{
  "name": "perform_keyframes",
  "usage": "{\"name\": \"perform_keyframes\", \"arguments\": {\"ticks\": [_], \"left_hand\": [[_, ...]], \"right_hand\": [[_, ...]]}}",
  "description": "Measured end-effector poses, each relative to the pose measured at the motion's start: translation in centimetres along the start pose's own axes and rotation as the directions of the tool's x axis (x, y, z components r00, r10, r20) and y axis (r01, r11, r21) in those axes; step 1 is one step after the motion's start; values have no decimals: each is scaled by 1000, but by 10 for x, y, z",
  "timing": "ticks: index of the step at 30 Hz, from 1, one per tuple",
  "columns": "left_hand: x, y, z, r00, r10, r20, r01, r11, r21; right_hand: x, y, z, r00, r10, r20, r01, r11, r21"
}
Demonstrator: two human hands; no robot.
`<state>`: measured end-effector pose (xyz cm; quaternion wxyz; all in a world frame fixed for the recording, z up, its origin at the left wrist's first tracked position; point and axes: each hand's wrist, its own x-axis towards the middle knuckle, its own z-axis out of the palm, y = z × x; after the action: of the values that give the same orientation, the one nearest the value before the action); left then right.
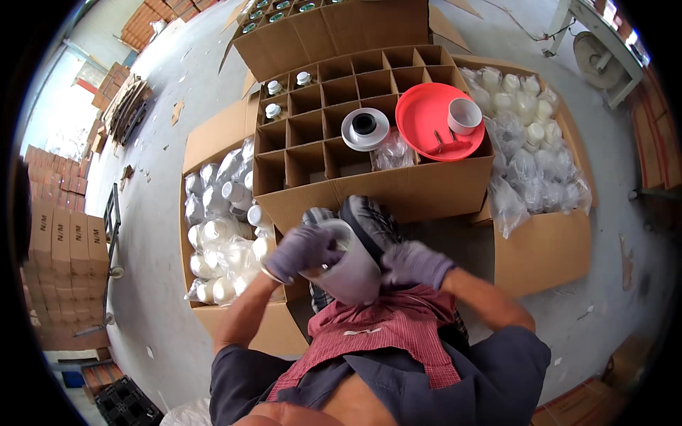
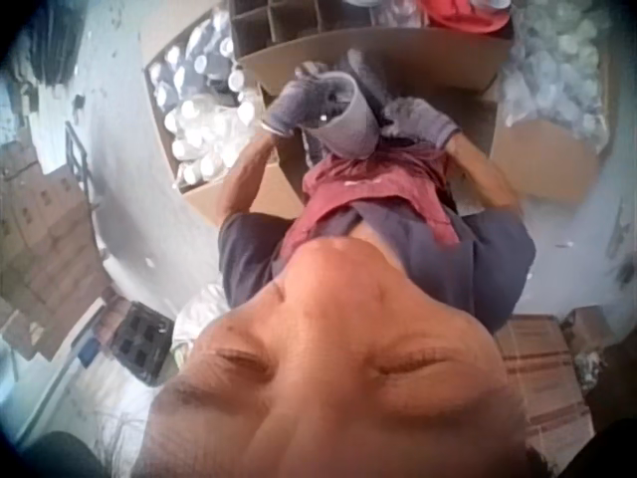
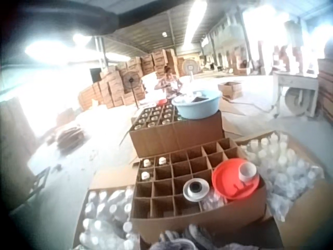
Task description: The person packages plastic bottles into cardboard boxes. They remove bottles from plastic wrapping, place them into individual compartments in a larger box, and then move a filled tray onto a stack of boxes.
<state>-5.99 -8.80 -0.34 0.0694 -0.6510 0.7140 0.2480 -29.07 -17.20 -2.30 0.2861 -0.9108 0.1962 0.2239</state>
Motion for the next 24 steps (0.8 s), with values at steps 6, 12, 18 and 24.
{"name": "perform_keyframes", "arguments": {"ticks": [6,12,18,24], "left_hand": [[30,-1,25,998,69,7,-68,994,-91],[21,-2,22,886,-51,-461,-93,954,-284],[25,-11,-13,839,-401,-368,-509,-340,-790],[39,18,-31,687,-383,-618,-680,-39,-732]], "right_hand": [[108,74,-112,627,-275,-729,57,949,-309],[198,160,-161,775,-333,-538,87,899,-430],[137,43,-138,436,-643,-630,423,764,-487],[104,-17,-128,193,-250,-949,597,797,-89]]}}
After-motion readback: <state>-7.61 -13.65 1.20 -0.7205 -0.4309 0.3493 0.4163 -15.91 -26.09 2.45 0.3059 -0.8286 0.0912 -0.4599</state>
